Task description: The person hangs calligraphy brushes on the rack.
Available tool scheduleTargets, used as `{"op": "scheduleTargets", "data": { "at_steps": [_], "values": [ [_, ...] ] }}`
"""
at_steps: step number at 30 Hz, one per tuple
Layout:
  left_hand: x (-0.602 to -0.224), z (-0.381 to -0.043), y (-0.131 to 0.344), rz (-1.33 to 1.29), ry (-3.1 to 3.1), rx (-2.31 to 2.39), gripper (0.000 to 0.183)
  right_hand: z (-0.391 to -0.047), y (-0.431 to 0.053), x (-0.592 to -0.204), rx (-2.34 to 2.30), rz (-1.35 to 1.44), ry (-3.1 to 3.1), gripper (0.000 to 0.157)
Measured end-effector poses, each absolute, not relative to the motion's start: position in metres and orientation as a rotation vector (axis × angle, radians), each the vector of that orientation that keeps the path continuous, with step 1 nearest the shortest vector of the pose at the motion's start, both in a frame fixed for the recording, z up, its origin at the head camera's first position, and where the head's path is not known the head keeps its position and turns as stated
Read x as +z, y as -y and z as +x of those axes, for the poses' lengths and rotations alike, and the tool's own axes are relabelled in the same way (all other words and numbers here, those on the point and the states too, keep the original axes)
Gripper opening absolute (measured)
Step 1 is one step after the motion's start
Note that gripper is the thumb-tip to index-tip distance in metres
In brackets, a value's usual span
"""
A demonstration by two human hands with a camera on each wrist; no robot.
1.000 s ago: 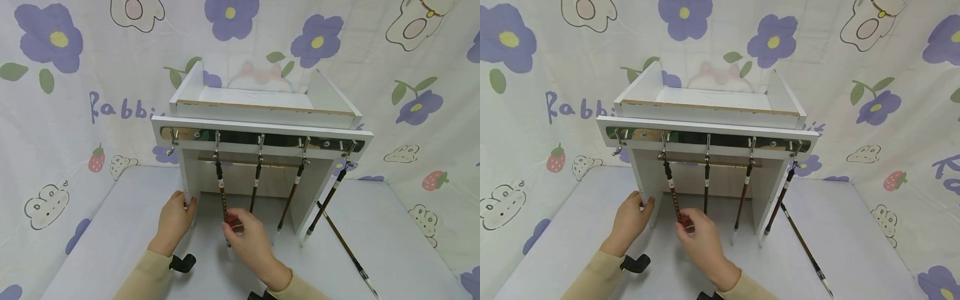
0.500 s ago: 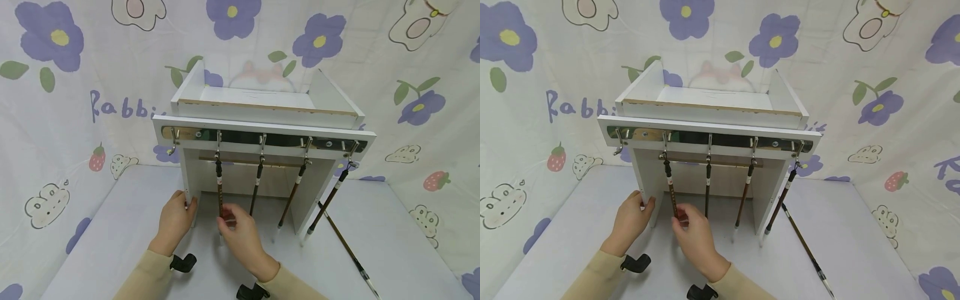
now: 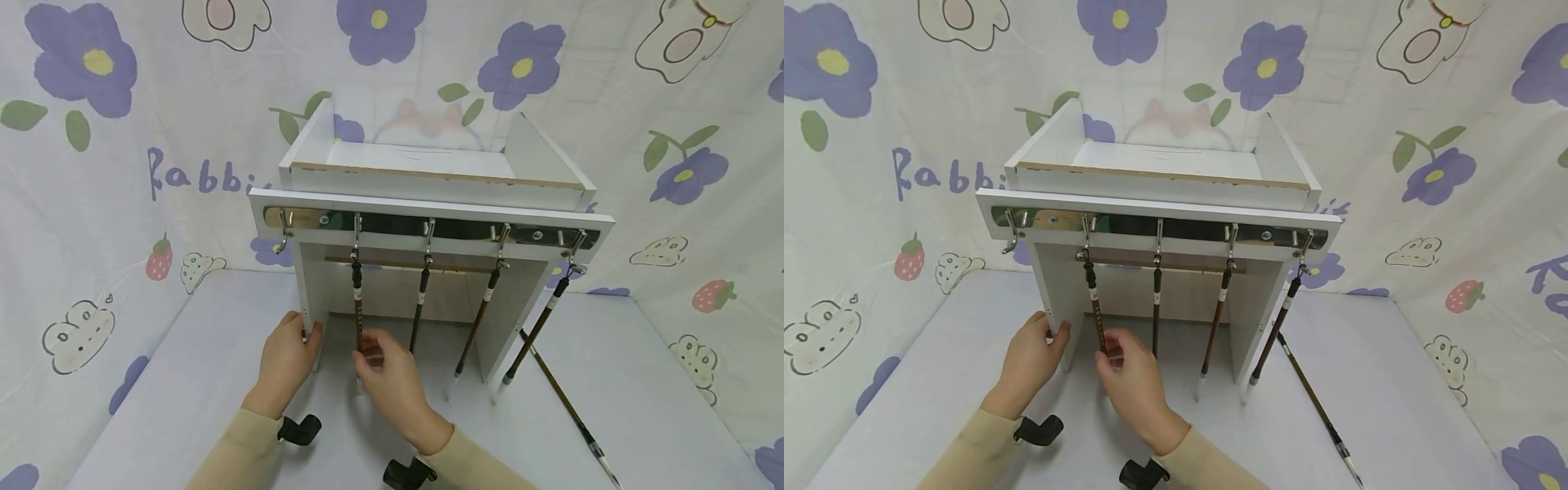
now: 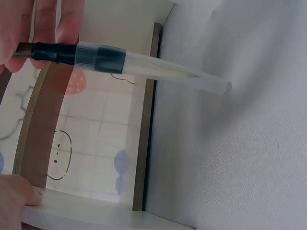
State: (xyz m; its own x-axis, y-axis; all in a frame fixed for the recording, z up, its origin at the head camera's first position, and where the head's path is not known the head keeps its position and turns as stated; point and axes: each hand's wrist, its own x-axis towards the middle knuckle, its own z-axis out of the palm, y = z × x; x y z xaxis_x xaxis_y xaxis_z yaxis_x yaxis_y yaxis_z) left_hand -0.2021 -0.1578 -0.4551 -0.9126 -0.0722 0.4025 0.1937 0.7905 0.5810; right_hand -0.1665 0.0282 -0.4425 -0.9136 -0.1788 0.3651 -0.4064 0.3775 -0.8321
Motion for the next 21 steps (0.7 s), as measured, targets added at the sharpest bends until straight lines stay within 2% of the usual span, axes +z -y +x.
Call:
{"op": "scheduleTargets", "data": {
  "at_steps": [21],
  "values": [
    [-0.4536, -0.2006, 0.1575, -0.086, 2.584, -0.915, 0.026, -0.1667, -0.0288, -0.4421, 1.560, 0.513, 2.449, 0.031]
  ]
}}
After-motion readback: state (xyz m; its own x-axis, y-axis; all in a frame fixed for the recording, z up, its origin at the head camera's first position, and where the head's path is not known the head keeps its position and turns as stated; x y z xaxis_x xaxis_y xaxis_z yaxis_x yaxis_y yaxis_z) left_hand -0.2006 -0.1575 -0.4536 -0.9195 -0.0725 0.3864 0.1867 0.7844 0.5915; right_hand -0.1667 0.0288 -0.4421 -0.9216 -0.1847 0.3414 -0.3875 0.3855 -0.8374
